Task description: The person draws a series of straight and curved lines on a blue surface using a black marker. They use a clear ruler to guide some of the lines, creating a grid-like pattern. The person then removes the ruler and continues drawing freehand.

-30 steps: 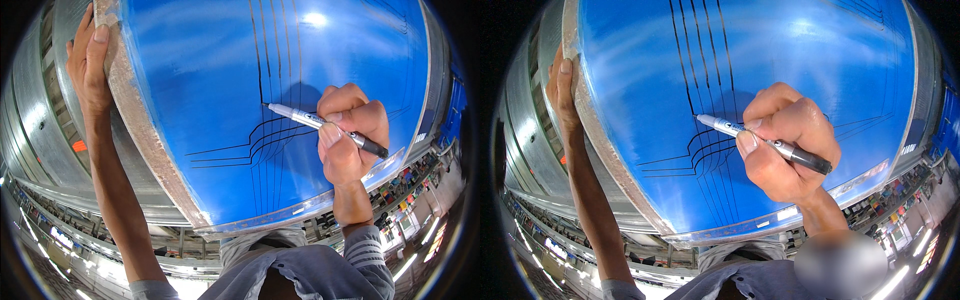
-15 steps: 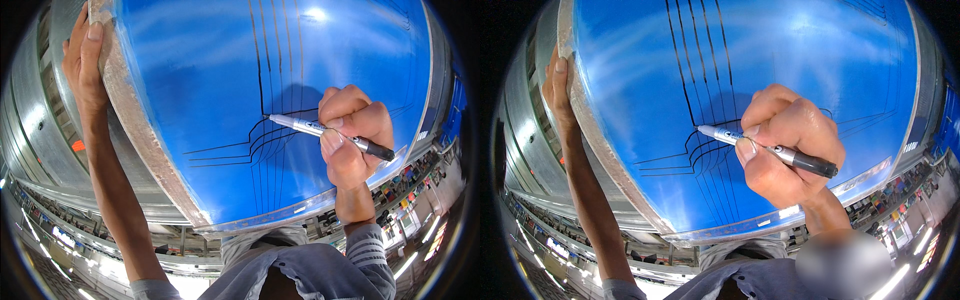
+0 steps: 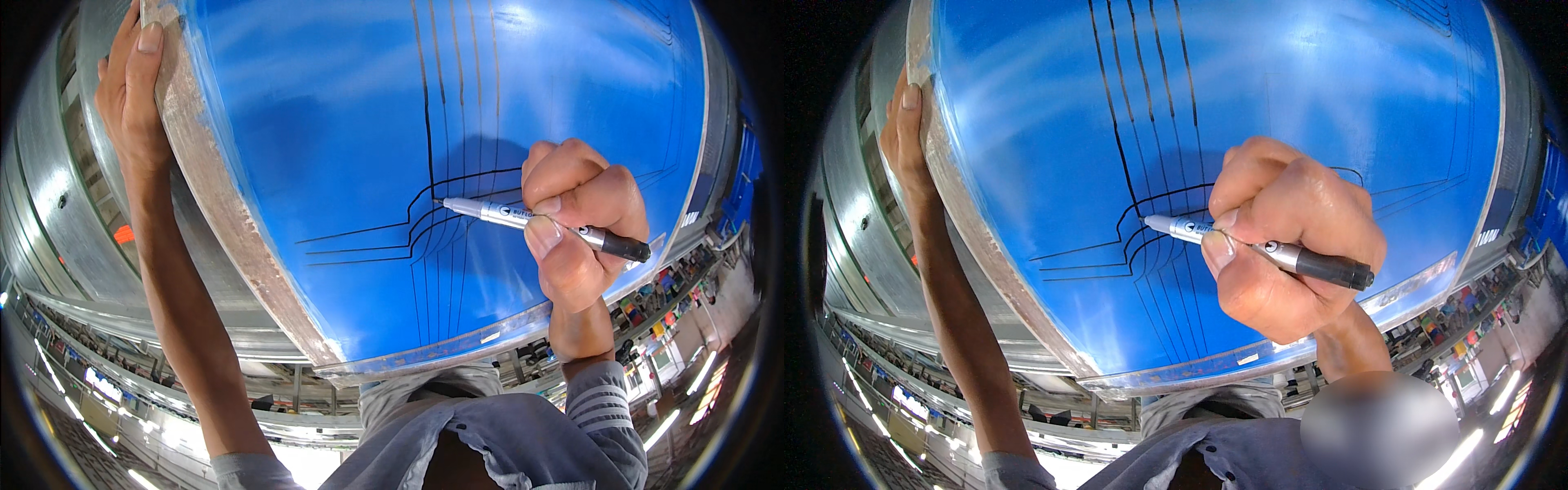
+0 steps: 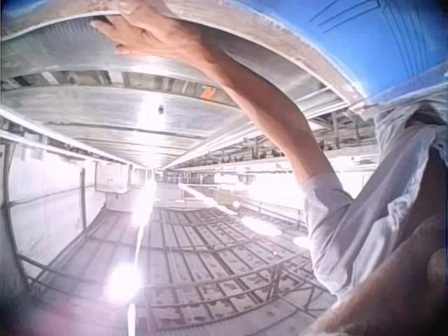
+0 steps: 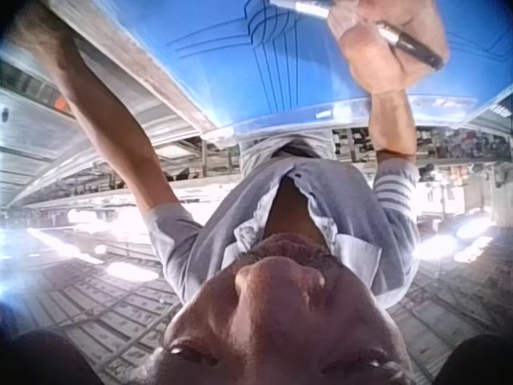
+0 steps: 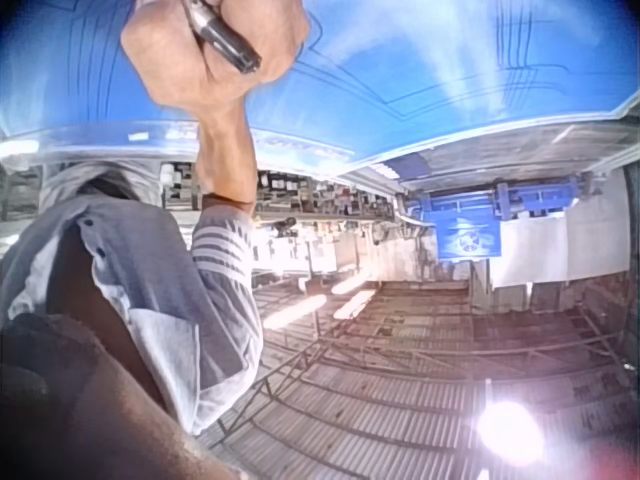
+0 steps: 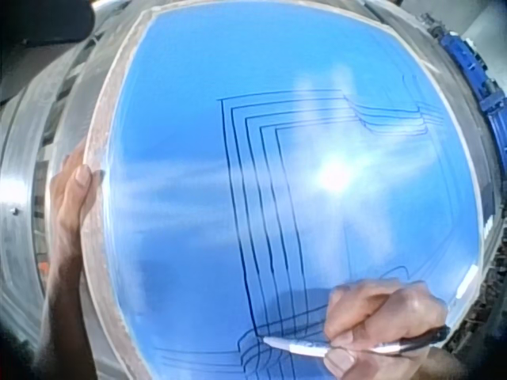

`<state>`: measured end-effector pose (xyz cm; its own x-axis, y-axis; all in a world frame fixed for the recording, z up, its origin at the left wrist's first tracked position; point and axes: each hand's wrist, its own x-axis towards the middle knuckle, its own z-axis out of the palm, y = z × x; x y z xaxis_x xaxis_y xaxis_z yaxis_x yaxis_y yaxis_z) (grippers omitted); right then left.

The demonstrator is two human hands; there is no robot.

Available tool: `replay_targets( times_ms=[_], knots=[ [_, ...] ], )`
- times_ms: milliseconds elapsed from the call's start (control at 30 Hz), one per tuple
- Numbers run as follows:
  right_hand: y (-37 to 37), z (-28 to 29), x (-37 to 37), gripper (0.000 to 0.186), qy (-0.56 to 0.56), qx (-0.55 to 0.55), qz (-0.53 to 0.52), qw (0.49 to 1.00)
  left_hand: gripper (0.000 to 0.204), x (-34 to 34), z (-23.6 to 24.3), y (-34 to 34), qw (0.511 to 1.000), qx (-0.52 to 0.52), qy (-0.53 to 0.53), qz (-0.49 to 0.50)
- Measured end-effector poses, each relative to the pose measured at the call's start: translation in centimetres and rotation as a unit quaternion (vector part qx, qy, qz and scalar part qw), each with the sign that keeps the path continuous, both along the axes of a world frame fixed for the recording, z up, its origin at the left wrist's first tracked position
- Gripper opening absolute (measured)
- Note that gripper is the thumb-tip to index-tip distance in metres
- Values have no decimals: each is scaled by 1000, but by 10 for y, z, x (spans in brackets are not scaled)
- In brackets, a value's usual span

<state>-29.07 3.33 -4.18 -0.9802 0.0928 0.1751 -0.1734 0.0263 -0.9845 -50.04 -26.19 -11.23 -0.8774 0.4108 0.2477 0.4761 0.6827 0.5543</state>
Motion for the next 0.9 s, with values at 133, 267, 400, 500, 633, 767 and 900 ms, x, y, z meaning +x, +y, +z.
replay_targets(
  times_ms=[133,267,400,500,633,767,900],
  knots=[
    [0,0,-1,15,14,8,9,1000,66,-1,1,0,1000,1,-1,2],
    [2,-1,-1,14,21,3,23,1000,66,-1,2,0,1000,2,-2,5],
    [3,1,1,13,2,9,32,999,66,-1,2,0,1000,3,-4,8],
    [3,1,1,15,0,11,36,999,66,-1,2,0,1000,3,-4,9],
    [4,2,0,17,-1,7,54,998,67,-1,3,0,1000,3,-4,11],
    [1,6,0,17,-16,9,55,998,67,0,3,1,1000,3,-5,12],
    [0,6,-1,19,-17,11,57,998,67,0,4,1,1000,4,-7,12]
  ],
)
